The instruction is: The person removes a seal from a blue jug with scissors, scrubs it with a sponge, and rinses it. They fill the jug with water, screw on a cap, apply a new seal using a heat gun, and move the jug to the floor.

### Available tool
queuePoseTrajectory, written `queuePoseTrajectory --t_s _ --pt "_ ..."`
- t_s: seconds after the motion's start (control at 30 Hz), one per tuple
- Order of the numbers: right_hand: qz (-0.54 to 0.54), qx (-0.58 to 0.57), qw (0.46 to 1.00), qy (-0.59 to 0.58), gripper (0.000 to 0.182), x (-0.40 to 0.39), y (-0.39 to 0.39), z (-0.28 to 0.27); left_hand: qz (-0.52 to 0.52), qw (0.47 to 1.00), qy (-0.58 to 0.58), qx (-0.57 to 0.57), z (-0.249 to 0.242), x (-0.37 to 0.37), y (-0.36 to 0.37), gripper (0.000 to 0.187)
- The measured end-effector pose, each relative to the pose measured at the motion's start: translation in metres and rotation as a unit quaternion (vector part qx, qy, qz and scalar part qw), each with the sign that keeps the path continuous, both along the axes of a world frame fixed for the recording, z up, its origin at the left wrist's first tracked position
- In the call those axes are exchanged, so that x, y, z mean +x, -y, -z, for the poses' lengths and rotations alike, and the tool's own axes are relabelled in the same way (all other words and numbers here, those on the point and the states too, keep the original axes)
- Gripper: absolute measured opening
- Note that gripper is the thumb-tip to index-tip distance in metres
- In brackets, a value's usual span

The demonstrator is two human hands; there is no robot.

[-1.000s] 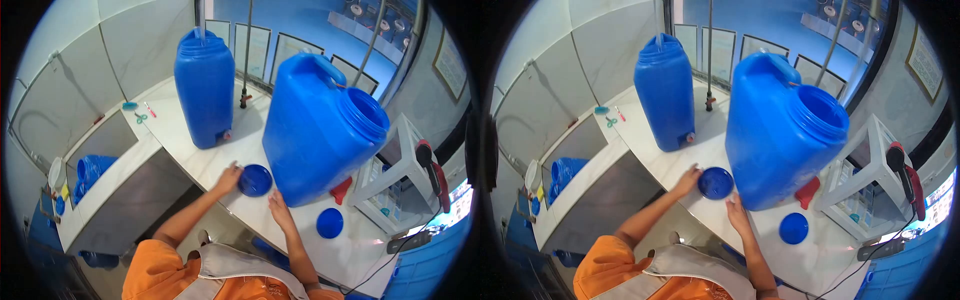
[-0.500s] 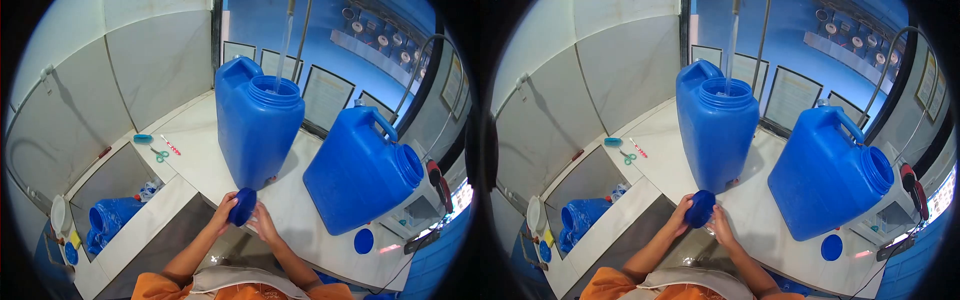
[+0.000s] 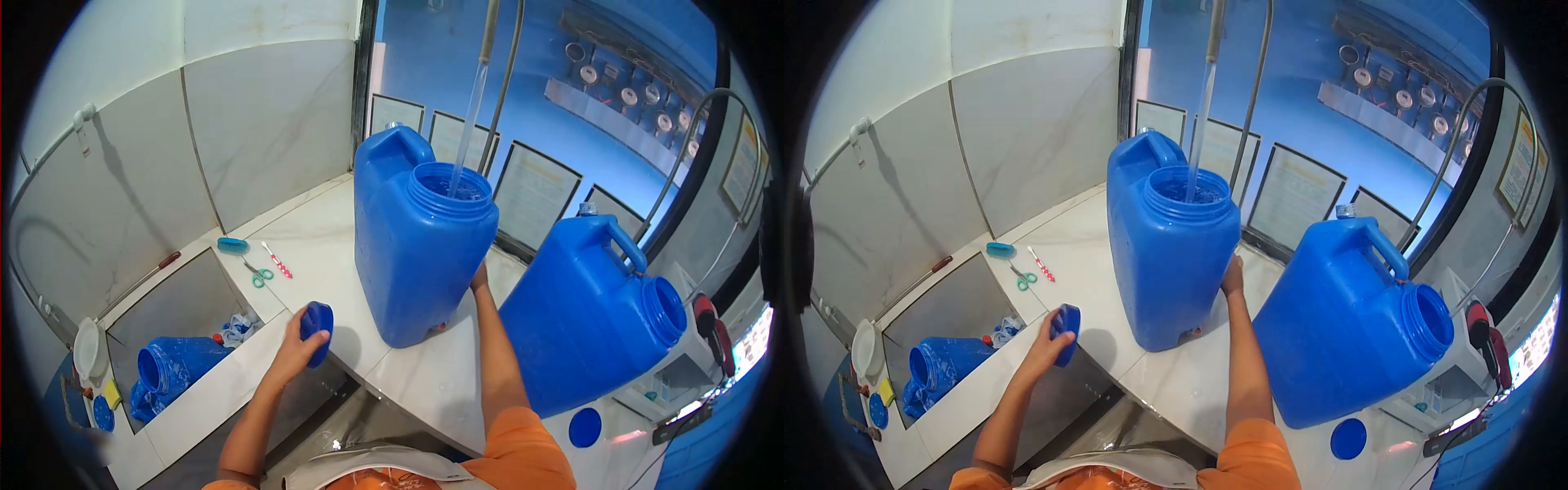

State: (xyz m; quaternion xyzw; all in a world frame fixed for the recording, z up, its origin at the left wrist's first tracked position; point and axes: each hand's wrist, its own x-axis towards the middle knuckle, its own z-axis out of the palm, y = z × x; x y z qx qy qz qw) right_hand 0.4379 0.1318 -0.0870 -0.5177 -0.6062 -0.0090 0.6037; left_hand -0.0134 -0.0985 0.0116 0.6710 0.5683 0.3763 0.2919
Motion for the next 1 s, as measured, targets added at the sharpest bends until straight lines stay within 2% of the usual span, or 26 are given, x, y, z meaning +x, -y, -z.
queuePoseTrajectory --t_s 0.03,0.07,0.1,0.13,0.17,0.2,0.23,0.27,0.3,0.33,0.37,0.43,0.47,0.5,0.57,0.6,0.63,0.67,0.7,0.73,0.77,0.83,0.87,0.93,0.97,1.0 --pt "-0.079 0.084 0.991 0.075 0.020 -0.006 -0.007 -0.006 -0.048 0.995 -0.083 0.033 -0.009 0.002 0.000 0.087" --pt "-0.083 0.086 0.990 0.074 0.020 -0.008 -0.014 -0.002 -0.063 0.992 -0.096 0.050 -0.021 0.007 -0.002 0.092" --pt "-0.167 0.027 0.980 -0.108 0.019 -0.012 -0.022 0.006 -0.067 0.992 -0.098 0.053 -0.030 0.010 -0.010 0.092" --pt "-0.245 -0.035 0.926 -0.284 0.019 -0.014 -0.030 0.013 -0.042 0.998 0.043 0.032 -0.038 0.012 -0.020 0.094" --pt "-0.249 -0.035 0.925 -0.285 0.019 -0.019 -0.030 0.009 -0.016 0.983 0.184 0.010 -0.047 0.014 -0.028 0.097" --pt "-0.185 -0.036 0.953 -0.236 0.020 -0.025 -0.025 0.002 -0.081 0.978 -0.116 0.151 -0.072 0.023 -0.022 0.093" --pt "-0.118 -0.036 0.975 -0.186 0.021 -0.031 -0.021 -0.006 -0.061 0.974 -0.121 0.180 -0.089 0.027 -0.025 0.091" --pt "-0.120 -0.034 0.974 -0.189 0.021 -0.034 -0.020 -0.008 -0.014 0.991 0.076 0.106 -0.104 0.032 -0.033 0.089" --pt "-0.117 -0.048 0.973 -0.191 0.022 -0.033 -0.019 -0.008 0.036 0.962 0.271 0.027 -0.114 0.036 -0.040 0.088" --pt "-0.112 -0.062 0.973 -0.192 0.024 -0.031 -0.017 -0.008 -0.021 0.987 0.066 0.146 -0.106 0.034 -0.053 0.088" --pt "-0.109 -0.062 0.973 -0.193 0.024 -0.029 -0.017 -0.009 -0.018 0.987 0.067 0.145 -0.113 0.039 -0.053 0.088" --pt "-0.115 -0.059 0.979 -0.159 0.027 -0.025 -0.017 -0.012 0.026 0.952 0.305 0.015 -0.132 0.050 -0.049 0.087" --pt "-0.111 -0.060 0.979 -0.159 0.027 -0.020 -0.020 -0.008 0.022 0.936 0.348 -0.052 -0.133 0.050 -0.052 0.086" --pt "-0.132 -0.084 0.975 -0.155 0.028 -0.017 -0.024 -0.005 0.024 0.935 0.349 -0.054 -0.134 0.055 -0.053 0.086" --pt "-0.153 -0.108 0.971 -0.151 0.030 -0.014 -0.029 -0.003 0.012 0.953 0.302 0.026 -0.139 0.066 -0.054 0.087" --pt "-0.161 -0.127 0.964 -0.171 0.031 -0.015 -0.030 -0.005 0.040 0.930 0.365 -0.025 -0.148 0.070 -0.050 0.088" --pt "-0.168 -0.148 0.956 -0.190 0.032 -0.015 -0.029 -0.005 0.039 0.930 0.364 -0.027 -0.151 0.074 -0.052 0.088" --pt "-0.169 -0.150 0.955 -0.191 0.032 -0.015 -0.024 -0.005 0.050 0.921 0.385 -0.023 -0.155 0.077 -0.054 0.080" --pt "-0.152 -0.145 0.969 -0.132 0.033 -0.015 -0.020 -0.009 0.062 0.912 0.406 -0.017 -0.164 0.083 -0.053 0.072" --pt "-0.135 -0.138 0.978 -0.073 0.034 -0.016 -0.017 -0.014 0.045 0.918 0.392 0.027 -0.173 0.093 -0.047 0.070" --pt "-0.136 -0.136 0.979 -0.072 0.034 -0.015 -0.015 -0.017 0.044 0.918 0.392 0.030 -0.180 0.099 -0.046 0.070" --pt "-0.092 -0.161 0.981 0.053 0.036 -0.011 -0.007 -0.020 0.078 0.907 0.411 0.044 -0.193 0.106 -0.046 0.070" --pt "-0.093 -0.160 0.981 0.053 0.036 -0.011 -0.001 -0.024 0.081 0.903 0.419 0.054 -0.201 0.111 -0.047 0.068" --pt "-0.051 -0.121 0.973 0.189 0.037 -0.012 0.010 -0.031 0.073 0.902 0.421 0.069 -0.212 0.119 -0.055 0.068" --pt "-0.051 -0.120 0.974 0.187 0.037 -0.014 0.016 -0.032 0.066 0.900 0.423 0.080 -0.216 0.121 -0.061 0.068" --pt "-0.003 -0.129 0.972 0.195 0.038 -0.016 0.021 -0.033 0.082 0.899 0.421 0.085 -0.219 0.122 -0.067 0.069"
